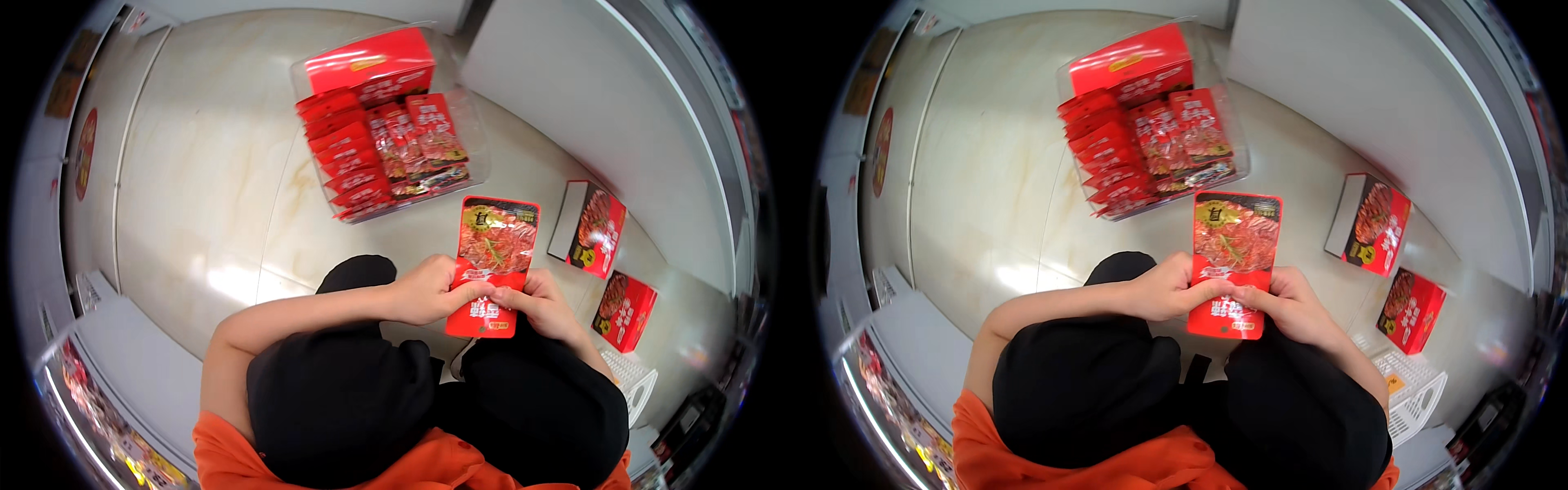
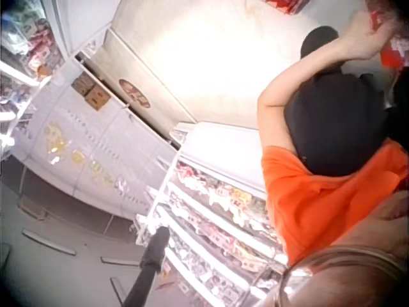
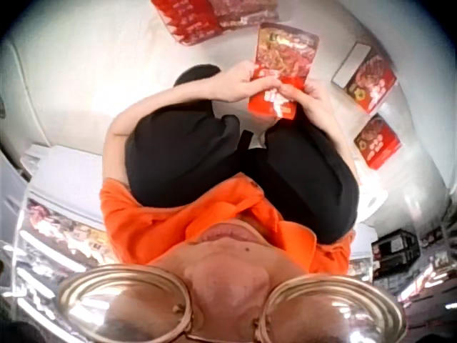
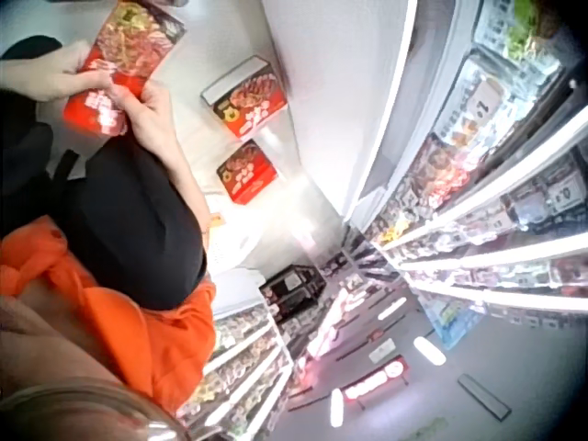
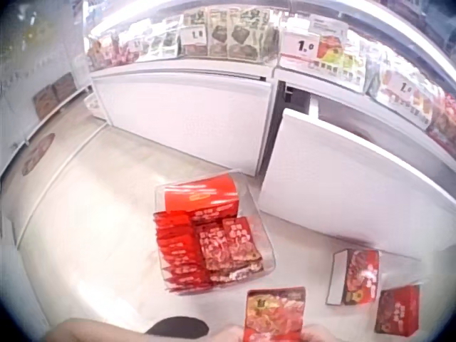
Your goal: The person opens cardboard boxes containing snack packets and transfers the individual packets into a clear display tray while working on the floor of a store aisle.
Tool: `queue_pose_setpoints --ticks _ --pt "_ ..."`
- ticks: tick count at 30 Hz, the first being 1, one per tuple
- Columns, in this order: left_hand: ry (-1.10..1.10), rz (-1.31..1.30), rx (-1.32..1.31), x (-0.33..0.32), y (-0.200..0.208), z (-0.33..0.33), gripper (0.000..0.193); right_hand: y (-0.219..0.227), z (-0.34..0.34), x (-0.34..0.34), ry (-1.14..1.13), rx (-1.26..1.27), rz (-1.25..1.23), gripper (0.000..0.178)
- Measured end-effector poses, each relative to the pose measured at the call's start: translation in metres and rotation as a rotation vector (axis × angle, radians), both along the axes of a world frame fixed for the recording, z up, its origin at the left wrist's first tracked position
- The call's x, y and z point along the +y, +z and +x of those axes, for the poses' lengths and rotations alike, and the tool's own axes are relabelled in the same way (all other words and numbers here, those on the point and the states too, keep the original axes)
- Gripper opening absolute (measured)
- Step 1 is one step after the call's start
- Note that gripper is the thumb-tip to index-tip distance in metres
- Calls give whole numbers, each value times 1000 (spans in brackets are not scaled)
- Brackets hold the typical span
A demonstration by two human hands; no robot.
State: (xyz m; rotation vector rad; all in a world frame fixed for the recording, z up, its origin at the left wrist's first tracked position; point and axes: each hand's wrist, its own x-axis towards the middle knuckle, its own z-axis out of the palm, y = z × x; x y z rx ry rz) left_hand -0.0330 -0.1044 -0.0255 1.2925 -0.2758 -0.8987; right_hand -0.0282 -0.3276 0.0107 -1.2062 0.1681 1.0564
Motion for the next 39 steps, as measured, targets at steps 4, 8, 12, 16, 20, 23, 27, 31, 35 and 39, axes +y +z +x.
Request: queue_pose_setpoints --ticks 4,8,12,16,20,23,27,31,35,39 --pt "179 -27 28 -2 -12 -3 26 7 1 15 -82 -118 -111 24" --pt "170 -66 -76 -3 -17 3 26 26 17 18 -16 -441 -289 30" --pt "52 129 -401 23 3 20 23 58 76 9 152 -911 -561 16" --pt "394 786 -1096 75 -9 31 44 79 139 57 379 -1317 -640 13" --pt "448 1135 -926 125 -14 36 77 60 173 105 594 -1454 -592 20" --pt "326 1257 -835 135 -11 34 87 36 176 142 659 -1477 -594 19" --pt "321 1304 -773 128 -4 29 89 11 172 164 708 -1752 -586 28" --pt "385 1341 -879 135 -17 23 90 27 171 164 562 -1750 -551 20" --pt "505 1240 -866 137 -17 21 96 10 165 162 658 -1683 -506 16" --pt "642 1135 -855 135 -22 23 100 -30 141 189 841 -1702 -481 17"
